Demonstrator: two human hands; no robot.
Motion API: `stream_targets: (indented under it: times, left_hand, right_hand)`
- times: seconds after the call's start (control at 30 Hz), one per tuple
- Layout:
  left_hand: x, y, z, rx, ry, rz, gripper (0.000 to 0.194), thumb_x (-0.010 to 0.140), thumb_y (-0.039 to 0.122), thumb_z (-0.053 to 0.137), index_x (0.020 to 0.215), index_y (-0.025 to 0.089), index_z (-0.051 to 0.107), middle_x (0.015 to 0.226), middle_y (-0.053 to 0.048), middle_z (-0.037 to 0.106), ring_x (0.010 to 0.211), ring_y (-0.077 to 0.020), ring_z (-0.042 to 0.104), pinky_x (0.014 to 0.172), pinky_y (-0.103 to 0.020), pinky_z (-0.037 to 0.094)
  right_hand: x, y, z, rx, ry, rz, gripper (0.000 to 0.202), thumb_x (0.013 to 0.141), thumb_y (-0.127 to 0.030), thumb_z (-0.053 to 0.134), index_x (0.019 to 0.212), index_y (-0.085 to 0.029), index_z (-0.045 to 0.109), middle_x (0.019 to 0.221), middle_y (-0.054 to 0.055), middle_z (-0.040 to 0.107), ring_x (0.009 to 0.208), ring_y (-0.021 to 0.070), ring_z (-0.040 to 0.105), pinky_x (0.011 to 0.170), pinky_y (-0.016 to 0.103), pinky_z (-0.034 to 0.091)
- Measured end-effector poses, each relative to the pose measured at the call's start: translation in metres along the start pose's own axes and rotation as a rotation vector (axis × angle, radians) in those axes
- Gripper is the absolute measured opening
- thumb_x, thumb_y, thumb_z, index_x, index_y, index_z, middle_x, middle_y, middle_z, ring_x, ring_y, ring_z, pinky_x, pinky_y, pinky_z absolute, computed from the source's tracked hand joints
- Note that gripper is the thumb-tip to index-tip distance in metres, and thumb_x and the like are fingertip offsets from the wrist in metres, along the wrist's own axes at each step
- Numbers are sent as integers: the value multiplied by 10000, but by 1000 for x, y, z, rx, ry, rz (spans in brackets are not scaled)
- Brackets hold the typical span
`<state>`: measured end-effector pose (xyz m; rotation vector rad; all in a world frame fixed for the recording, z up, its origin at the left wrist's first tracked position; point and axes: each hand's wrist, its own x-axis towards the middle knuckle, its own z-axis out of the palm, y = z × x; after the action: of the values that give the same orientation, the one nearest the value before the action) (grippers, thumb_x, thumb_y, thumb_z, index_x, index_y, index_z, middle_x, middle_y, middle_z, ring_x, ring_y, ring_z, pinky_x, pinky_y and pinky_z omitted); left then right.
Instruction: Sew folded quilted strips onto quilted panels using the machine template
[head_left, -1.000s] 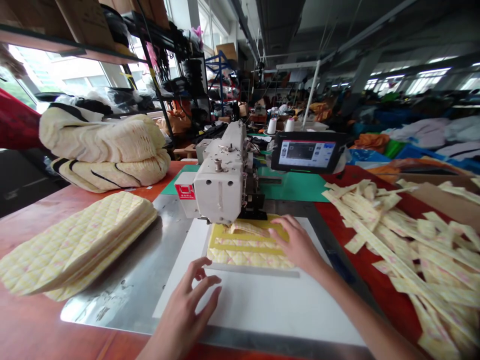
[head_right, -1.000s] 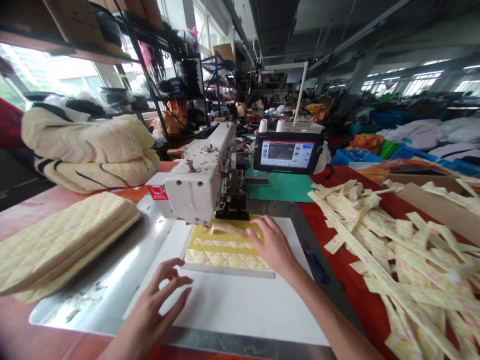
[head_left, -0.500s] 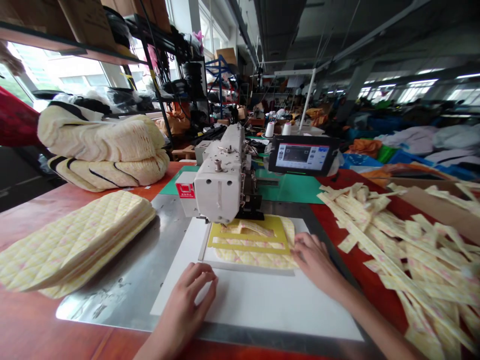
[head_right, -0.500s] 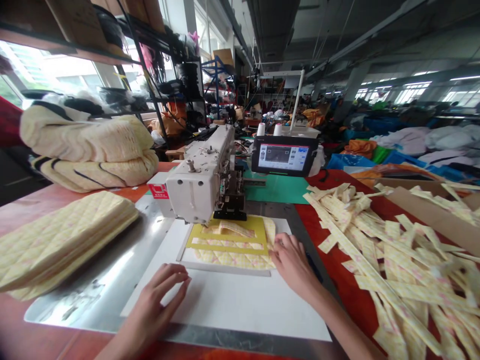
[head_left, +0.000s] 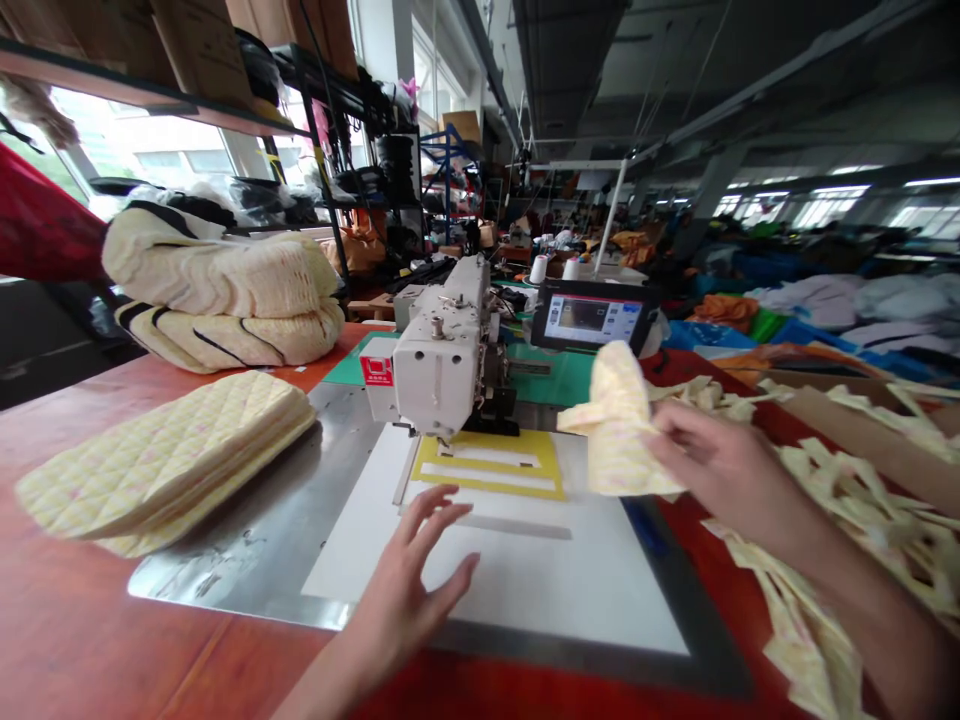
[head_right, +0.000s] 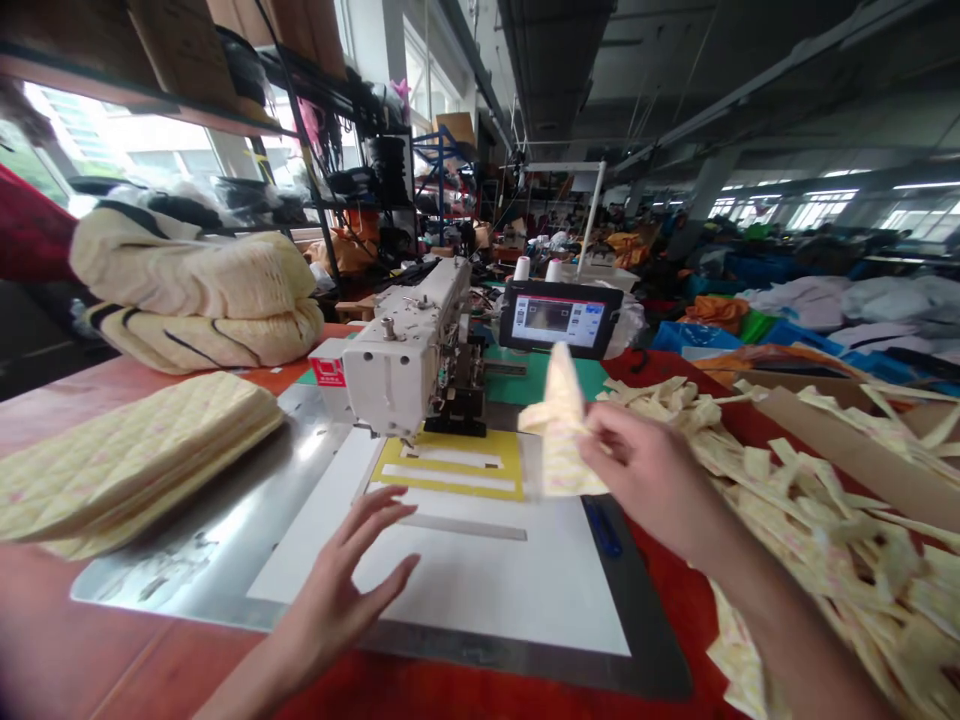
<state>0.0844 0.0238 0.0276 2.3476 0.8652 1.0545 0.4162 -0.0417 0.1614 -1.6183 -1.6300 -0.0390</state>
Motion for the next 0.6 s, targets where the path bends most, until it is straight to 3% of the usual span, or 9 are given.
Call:
stream_targets:
  times: [0.07,0.13,0.2,0.27,0.37,0.43,0.47,0.53,0.6]
  left_hand:
    - [5,11,11,-29,117,-9,919,837,459,793,1568,273,268,1620,-197,305,1492,-381,368,1138,-560,463]
    - [1,14,9,-67,265,-34,1172,777,519,830,1613,232,60,1608,-245,311,1466,-412,401,1094,-571,498]
    - [-17,11,-15,-66,420,-97,1039,859,482,751,1601,227,70,1483,-224,492,1269,-346,617,951,-469,600]
    - [-56,8,-61,84,582,-152,747,932,379,653,1550,237,259,1334,-151,626,1052,-260,717,813,-357,625]
    - [-147,18,-147,704,789,-144,459,895,265,653,1348,271,578,1235,-50,682,1014,-229,705,856,-338,580]
    - [-214,29,-188,1072,773,-269,451,872,245,675,1312,329,625,1249,5,685,1018,-220,699,906,-351,558]
    - [-244,32,-199,1221,732,-366,436,875,248,658,1299,349,634,1216,21,694,993,-217,701,895,-349,555]
    - [-294,27,-200,1383,577,-641,419,889,238,583,1300,310,623,1195,-19,693,1022,-260,693,854,-359,562]
    - [-327,7,-179,1324,305,-947,448,879,198,526,1321,225,594,1225,-96,684,1088,-310,678,883,-400,554]
  right_hand:
    - [2,-54,39,193,-224,-102,316,978,-382,562,705,-234,500,692,-3,566,630,146,537,544,263,435]
    - [0,-103,75,372,-411,-213,256,996,-319,546,759,-227,527,771,-14,621,693,137,572,620,241,484]
    - [-5,-139,102,503,-595,-339,165,983,-300,598,835,-230,588,836,-26,668,763,138,628,719,235,532]
    - [-11,-155,119,555,-681,-423,91,976,-314,636,914,-246,634,978,-8,720,908,167,683,863,276,560]
    - [-16,-142,135,522,-647,-438,107,985,-366,626,944,-274,662,1194,41,724,1108,236,686,983,375,557]
    - [-17,-123,146,471,-632,-410,130,992,-389,607,949,-286,675,1203,53,729,1109,258,696,942,381,581]
    - [-18,-115,151,445,-631,-404,134,993,-396,602,959,-292,679,1182,52,735,1089,261,706,911,372,591]
    - [-23,-108,158,406,-614,-422,125,991,-401,603,983,-302,680,1128,47,744,1045,265,718,871,365,596]
    - [-29,-114,159,392,-595,-476,105,995,-376,595,995,-305,673,1065,45,743,997,265,722,845,368,589]
